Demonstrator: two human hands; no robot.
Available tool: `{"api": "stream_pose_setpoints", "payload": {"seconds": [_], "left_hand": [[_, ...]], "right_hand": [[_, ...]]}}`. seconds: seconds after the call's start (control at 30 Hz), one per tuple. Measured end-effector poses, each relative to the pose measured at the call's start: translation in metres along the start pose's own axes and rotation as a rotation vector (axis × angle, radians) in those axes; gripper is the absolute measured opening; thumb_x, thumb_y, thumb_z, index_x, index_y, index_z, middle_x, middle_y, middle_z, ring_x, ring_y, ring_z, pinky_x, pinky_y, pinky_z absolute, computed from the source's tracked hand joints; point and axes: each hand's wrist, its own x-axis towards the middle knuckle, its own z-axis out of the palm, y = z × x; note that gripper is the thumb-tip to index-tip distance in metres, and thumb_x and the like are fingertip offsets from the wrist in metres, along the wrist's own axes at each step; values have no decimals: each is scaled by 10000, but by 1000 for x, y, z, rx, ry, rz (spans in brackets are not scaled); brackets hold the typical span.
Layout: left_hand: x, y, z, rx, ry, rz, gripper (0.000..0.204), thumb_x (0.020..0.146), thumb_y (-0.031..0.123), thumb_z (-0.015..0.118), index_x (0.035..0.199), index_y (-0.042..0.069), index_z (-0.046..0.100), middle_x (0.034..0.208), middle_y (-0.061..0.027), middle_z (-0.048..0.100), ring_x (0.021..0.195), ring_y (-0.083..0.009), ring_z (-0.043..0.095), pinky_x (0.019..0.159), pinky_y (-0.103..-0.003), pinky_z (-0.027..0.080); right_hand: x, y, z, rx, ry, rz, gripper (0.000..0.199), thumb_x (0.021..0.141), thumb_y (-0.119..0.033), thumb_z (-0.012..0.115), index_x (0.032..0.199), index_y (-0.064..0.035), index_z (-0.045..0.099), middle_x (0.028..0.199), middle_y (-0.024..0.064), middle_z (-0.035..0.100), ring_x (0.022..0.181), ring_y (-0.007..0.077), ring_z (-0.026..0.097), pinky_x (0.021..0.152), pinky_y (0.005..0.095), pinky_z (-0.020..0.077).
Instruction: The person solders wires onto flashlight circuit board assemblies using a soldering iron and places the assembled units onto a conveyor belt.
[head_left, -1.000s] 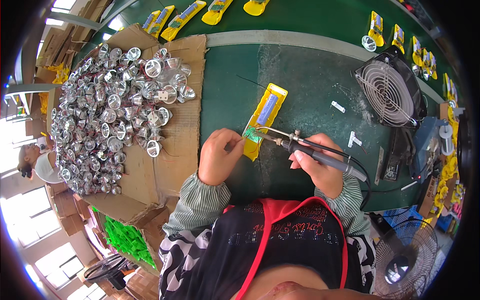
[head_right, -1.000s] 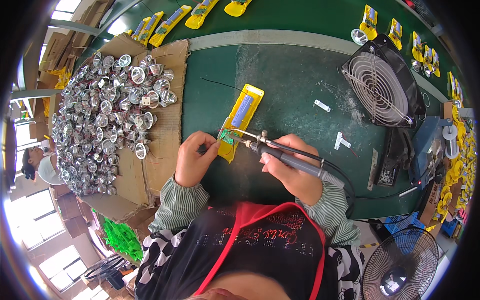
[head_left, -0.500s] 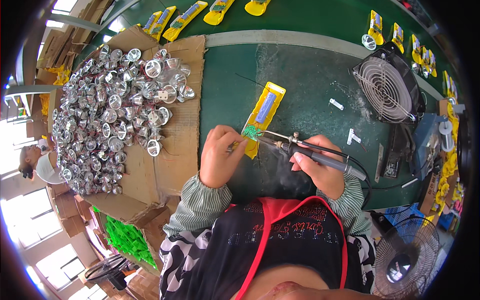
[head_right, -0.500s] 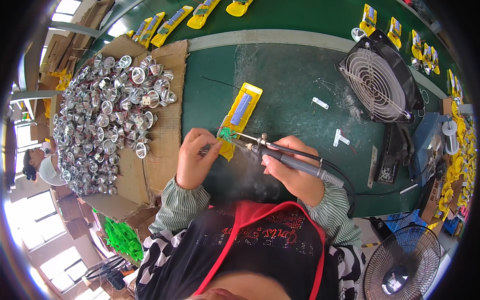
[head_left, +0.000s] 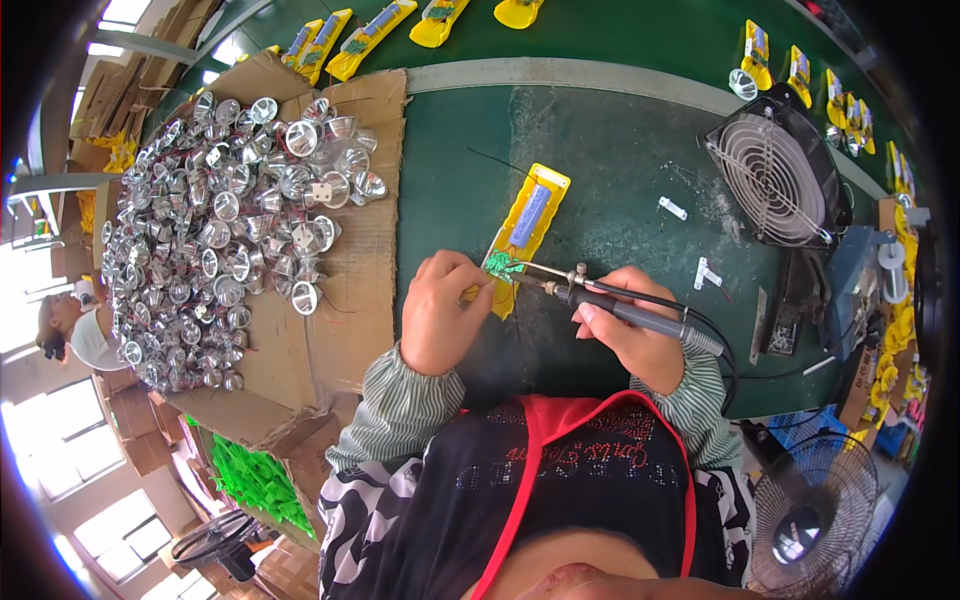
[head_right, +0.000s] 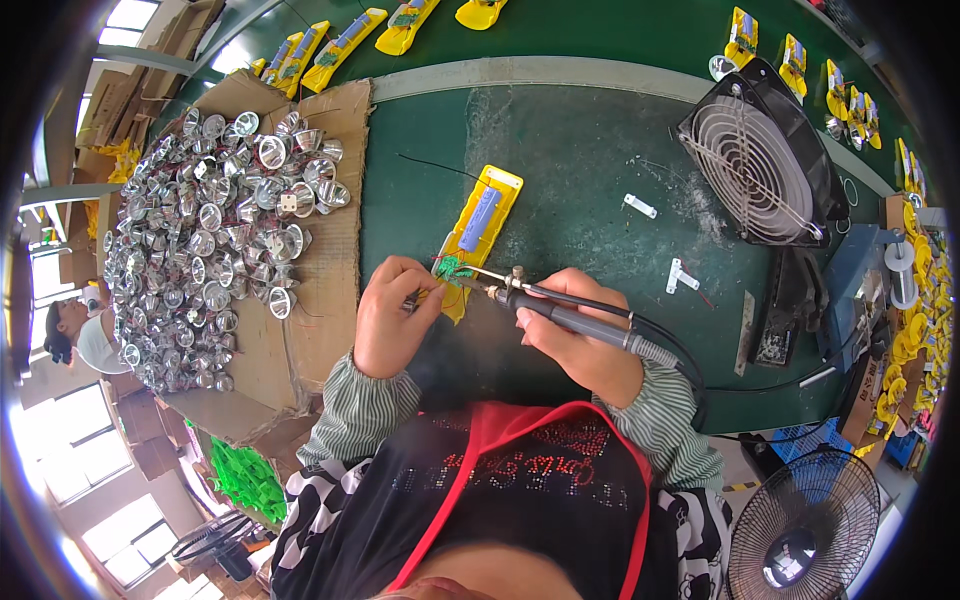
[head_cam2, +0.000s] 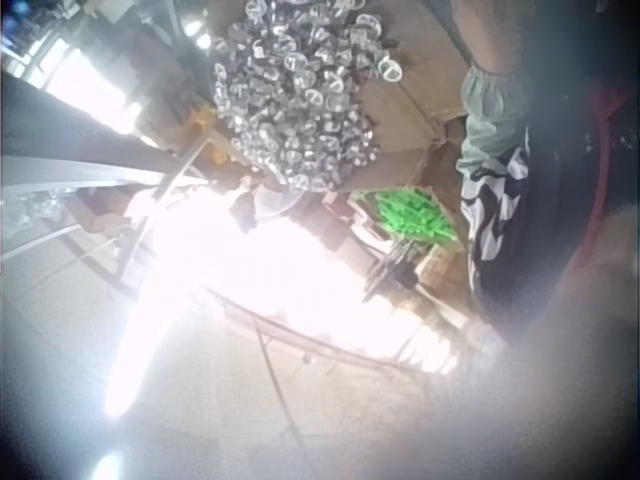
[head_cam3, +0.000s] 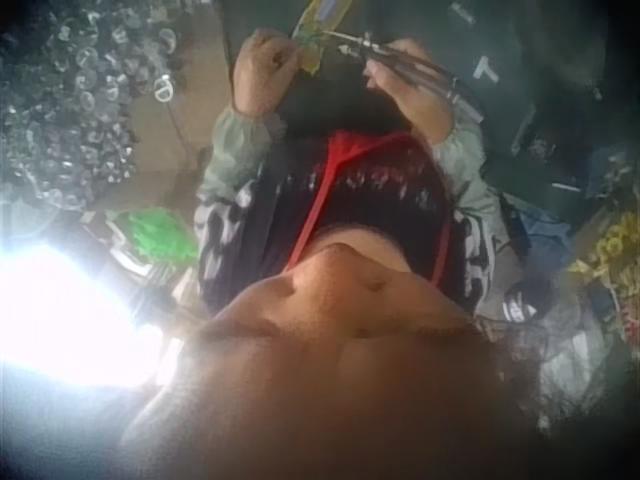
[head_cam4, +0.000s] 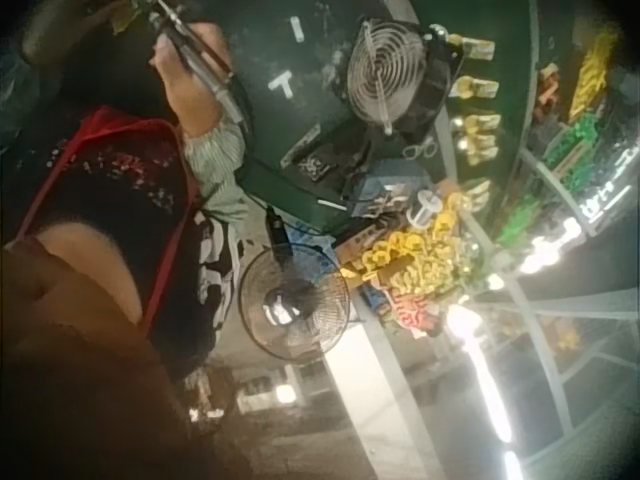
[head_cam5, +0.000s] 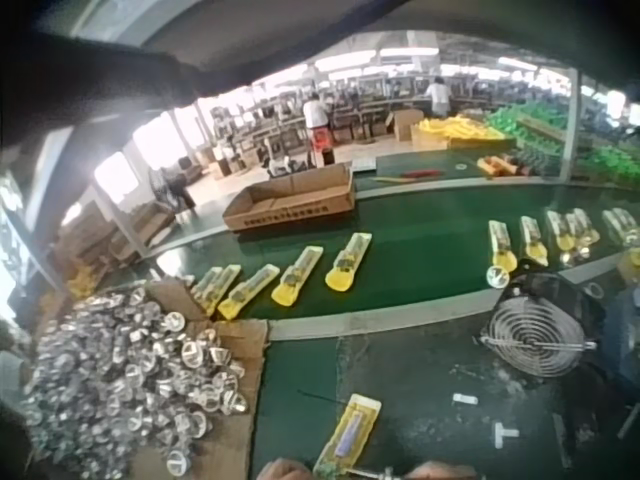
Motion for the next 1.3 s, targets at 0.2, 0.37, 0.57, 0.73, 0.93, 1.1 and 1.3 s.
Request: {"api": "stream_pose_setpoints", "payload": {"seconds": [0.2, 0.37, 0.57, 0.73, 0.93, 1.1, 1.3], "left_hand": [[0, 0, 0, 6, -1, 13, 78, 740, 73, 677, 782, 23, 634, 866, -101, 575, 815, -272, 558, 709, -356, 459], [0, -1, 2, 19, 20, 20, 62, 726, 78, 682, 762, 39, 648, 868, -93, 586, 817, -285, 560, 709, -375, 467], [-7, 5, -3, 165, 17, 154, 170, 745, 115, 692, 867, 23, 616, 911, -108, 578, 828, -285, 561, 720, -375, 447], [-10, 16, -3, 435, -72, 279, 372, 736, 209, 716, 1033, 46, 561, 1047, -103, 560, 857, -290, 576, 764, -394, 453], [104, 35, 43, 84, -80, 447, 420, 750, 175, 716, 1095, 15, 540, 1066, -133, 539, 818, -273, 625, 692, -336, 522], [263, 63, 114, -547, -298, 426, 482, 764, 155, 700, 1189, 26, 514, 1191, -151, 526, 939, -249, 624, 778, -332, 508], [315, 90, 90, 766, 288, 236, 577, 788, 243, 686, 1303, 165, 437, 1356, -98, 408, 1181, -334, 485, 925, -561, 417]], "right_hand": [[-7, -6, -4, 25, 59, -22, 165, 807, -7, 616, 936, 66, 545, 777, 120, 660, 636, 141, 650, 577, 251, 534], [-8, -8, -10, 4, 84, -39, 160, 813, -9, 612, 940, 62, 544, 770, 133, 655, 637, 158, 654, 576, 255, 536], [-13, -10, -19, 42, 127, -20, 172, 825, -23, 619, 956, 55, 537, 793, 130, 655, 662, 149, 648, 595, 258, 541], [-15, -9, -33, 54, 186, -25, 177, 834, -26, 624, 964, 53, 534, 799, 128, 654, 663, 138, 641, 610, 258, 546], [-21, -16, -58, 1, 374, -35, 158, 836, -19, 614, 955, 47, 535, 794, 124, 646, 653, 133, 629, 611, 248, 540], [-17, -15, -69, 51, 460, -8, 146, 843, -21, 597, 956, 44, 531, 791, 115, 640, 647, 130, 620, 609, 240, 516], [-13, -7, -76, 65, 471, 59, 160, 835, -13, 593, 959, 46, 511, 786, 137, 645, 631, 155, 626, 596, 264, 534]]}}
